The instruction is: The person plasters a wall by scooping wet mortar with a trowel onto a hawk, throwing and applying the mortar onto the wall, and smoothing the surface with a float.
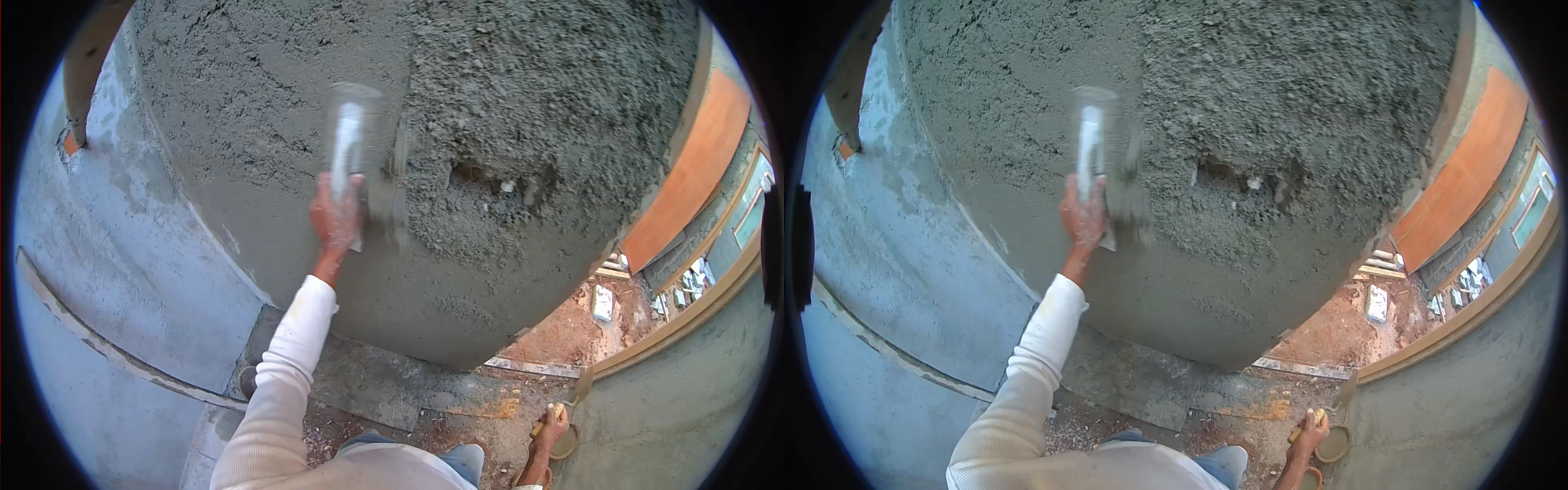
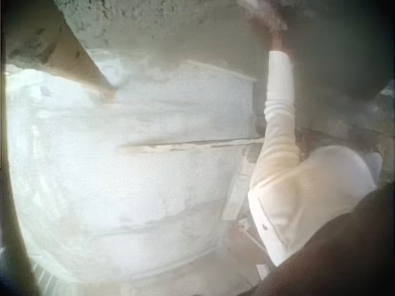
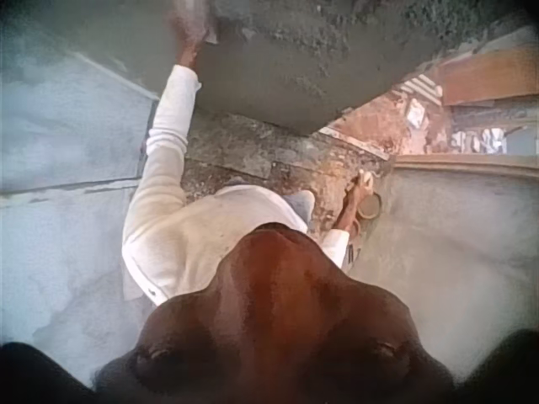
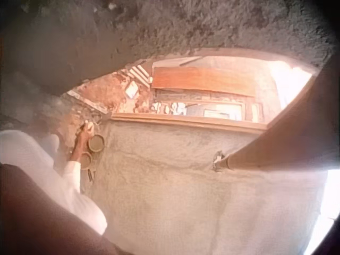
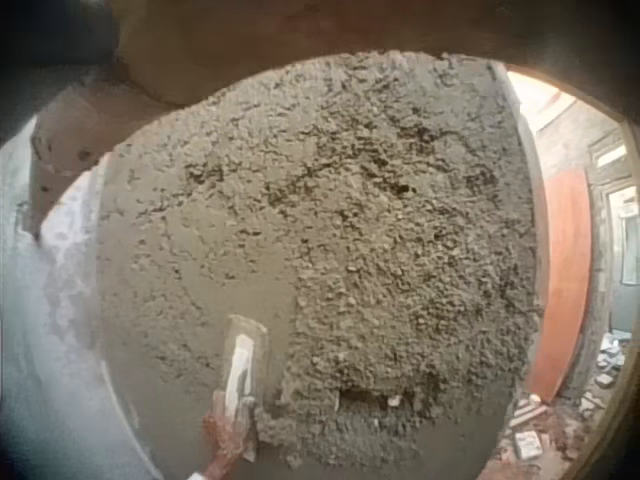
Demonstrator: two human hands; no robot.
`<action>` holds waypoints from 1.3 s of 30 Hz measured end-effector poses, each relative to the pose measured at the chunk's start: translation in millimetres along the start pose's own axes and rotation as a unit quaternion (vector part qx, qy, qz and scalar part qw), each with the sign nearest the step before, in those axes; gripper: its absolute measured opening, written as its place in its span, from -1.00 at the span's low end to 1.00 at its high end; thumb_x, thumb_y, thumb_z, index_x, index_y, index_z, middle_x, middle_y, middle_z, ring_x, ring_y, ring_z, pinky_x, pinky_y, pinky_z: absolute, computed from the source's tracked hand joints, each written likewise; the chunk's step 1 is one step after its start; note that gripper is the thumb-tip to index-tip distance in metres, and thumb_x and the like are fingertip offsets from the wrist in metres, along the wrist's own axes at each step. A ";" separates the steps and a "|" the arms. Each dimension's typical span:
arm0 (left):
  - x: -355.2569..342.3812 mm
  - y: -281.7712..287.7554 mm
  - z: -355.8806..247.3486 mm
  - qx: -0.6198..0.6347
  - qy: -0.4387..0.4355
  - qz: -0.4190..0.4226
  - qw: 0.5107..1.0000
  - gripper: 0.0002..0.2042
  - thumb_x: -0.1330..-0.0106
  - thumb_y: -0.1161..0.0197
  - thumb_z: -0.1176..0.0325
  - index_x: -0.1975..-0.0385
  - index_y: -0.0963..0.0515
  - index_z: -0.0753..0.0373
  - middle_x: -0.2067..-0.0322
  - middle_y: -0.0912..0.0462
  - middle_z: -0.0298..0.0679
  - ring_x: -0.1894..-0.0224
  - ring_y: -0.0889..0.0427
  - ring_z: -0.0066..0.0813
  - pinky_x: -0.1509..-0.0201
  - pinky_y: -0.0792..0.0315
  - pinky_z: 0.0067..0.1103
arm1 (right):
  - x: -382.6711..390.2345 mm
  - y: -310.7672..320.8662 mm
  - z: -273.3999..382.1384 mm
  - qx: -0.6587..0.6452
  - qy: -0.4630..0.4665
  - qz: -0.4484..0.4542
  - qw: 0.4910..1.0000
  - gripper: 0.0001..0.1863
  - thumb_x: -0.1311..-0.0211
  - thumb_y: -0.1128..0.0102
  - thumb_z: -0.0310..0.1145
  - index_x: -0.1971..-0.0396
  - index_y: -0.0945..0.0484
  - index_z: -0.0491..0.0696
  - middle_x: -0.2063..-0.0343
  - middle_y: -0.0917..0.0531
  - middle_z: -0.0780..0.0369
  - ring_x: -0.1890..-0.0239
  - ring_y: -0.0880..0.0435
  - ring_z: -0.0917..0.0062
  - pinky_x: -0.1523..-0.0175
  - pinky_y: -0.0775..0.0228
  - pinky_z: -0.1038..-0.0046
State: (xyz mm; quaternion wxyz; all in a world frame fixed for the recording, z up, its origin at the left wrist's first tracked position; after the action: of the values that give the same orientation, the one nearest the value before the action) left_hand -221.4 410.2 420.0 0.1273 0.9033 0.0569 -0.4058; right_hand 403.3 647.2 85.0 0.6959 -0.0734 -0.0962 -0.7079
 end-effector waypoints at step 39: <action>147.0 -73.0 -15.3 -0.022 0.045 -0.058 0.997 -0.57 -0.32 -0.44 -0.05 0.22 -0.49 0.21 0.58 -0.56 -0.27 0.54 -0.60 -0.27 0.39 -0.49 -0.27 | -33.3 64.1 46.4 0.038 0.022 -0.002 0.999 -0.84 -0.39 -0.27 -0.26 0.21 -0.51 0.02 0.58 -0.45 0.37 0.65 -0.42 0.69 0.60 -0.29 0.62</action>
State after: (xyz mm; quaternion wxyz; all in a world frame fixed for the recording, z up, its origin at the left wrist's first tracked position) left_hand -127.7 484.5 306.5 0.1208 0.9128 0.1241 -0.3700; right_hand 466.6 689.7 124.4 0.6984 -0.0312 -0.1075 -0.7069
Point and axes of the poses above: each hand's wrist, its own x-axis away from the middle knuckle, its own y-axis out of the back of the hand, z = x × y, the point moved 8 cm from there along -x, towards the middle knuckle
